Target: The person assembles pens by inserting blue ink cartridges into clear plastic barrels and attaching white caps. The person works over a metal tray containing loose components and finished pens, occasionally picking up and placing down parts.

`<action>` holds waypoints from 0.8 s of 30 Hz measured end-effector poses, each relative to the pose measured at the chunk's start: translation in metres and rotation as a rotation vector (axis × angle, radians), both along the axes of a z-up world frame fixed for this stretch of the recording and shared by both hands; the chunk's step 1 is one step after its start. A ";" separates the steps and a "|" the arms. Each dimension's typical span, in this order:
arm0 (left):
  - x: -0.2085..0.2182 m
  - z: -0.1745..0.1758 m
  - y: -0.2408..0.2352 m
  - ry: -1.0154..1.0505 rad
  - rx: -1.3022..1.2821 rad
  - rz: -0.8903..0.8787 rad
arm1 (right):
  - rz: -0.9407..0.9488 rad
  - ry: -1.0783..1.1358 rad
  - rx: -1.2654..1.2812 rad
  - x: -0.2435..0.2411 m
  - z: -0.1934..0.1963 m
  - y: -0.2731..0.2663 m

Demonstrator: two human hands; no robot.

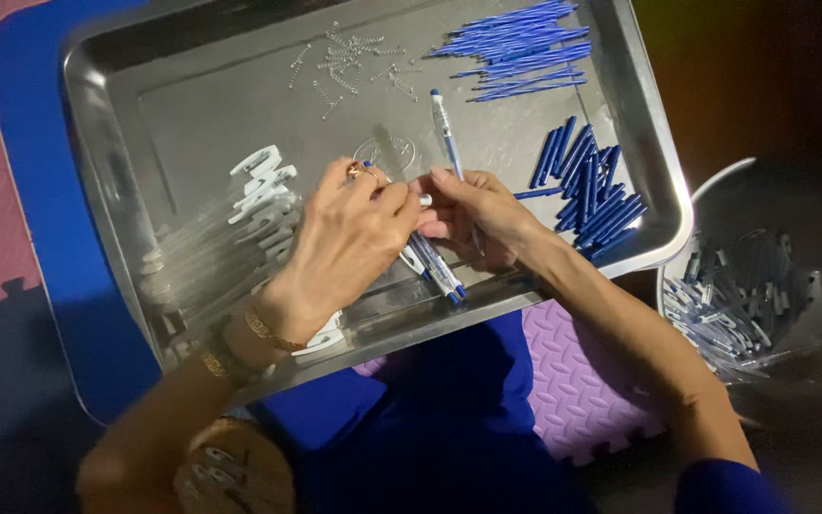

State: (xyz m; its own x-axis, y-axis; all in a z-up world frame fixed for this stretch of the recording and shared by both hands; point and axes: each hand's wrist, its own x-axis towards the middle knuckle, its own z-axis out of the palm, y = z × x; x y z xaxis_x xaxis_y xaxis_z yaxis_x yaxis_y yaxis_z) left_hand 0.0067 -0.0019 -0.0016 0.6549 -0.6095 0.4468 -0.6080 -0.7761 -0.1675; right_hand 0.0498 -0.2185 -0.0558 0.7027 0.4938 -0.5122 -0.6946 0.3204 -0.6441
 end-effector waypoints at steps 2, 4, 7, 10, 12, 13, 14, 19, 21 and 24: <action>0.004 0.000 0.011 0.015 0.000 0.030 | -0.010 0.016 0.024 0.002 -0.003 0.001; 0.005 0.006 0.017 0.029 0.001 0.057 | -0.023 0.032 0.048 0.004 -0.009 0.000; 0.001 0.018 0.024 0.097 -0.012 0.061 | -0.010 0.002 0.073 0.010 -0.011 -0.002; 0.001 0.016 0.044 0.098 -0.097 0.067 | 0.015 -0.065 0.006 0.010 -0.001 -0.006; 0.007 0.009 0.068 0.193 -0.186 0.076 | 0.076 -0.236 -0.093 0.015 0.003 -0.011; 0.007 0.008 0.078 0.193 -0.187 0.075 | 0.075 -0.237 -0.094 0.021 0.006 -0.011; 0.008 0.008 0.088 0.272 -0.242 0.095 | 0.089 -0.313 -0.172 0.028 0.010 -0.011; 0.000 0.014 0.112 0.499 -0.385 0.280 | 0.155 -0.616 -0.425 0.058 0.003 -0.005; -0.001 0.000 0.134 0.521 -0.347 0.392 | 0.192 -0.758 -0.637 0.071 -0.003 0.004; 0.003 0.006 0.149 0.553 -0.293 0.540 | 0.290 -0.917 -0.768 0.093 -0.004 0.024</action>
State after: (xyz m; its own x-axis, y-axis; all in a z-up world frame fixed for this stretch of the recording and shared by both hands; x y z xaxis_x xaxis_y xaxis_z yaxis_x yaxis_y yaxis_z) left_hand 0.0094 0.1469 0.0039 0.9962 -0.0571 0.0657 -0.0743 -0.9506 0.3013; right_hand 0.1429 -0.1941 -0.0601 0.8697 0.4805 -0.1131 0.1322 -0.4474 -0.8845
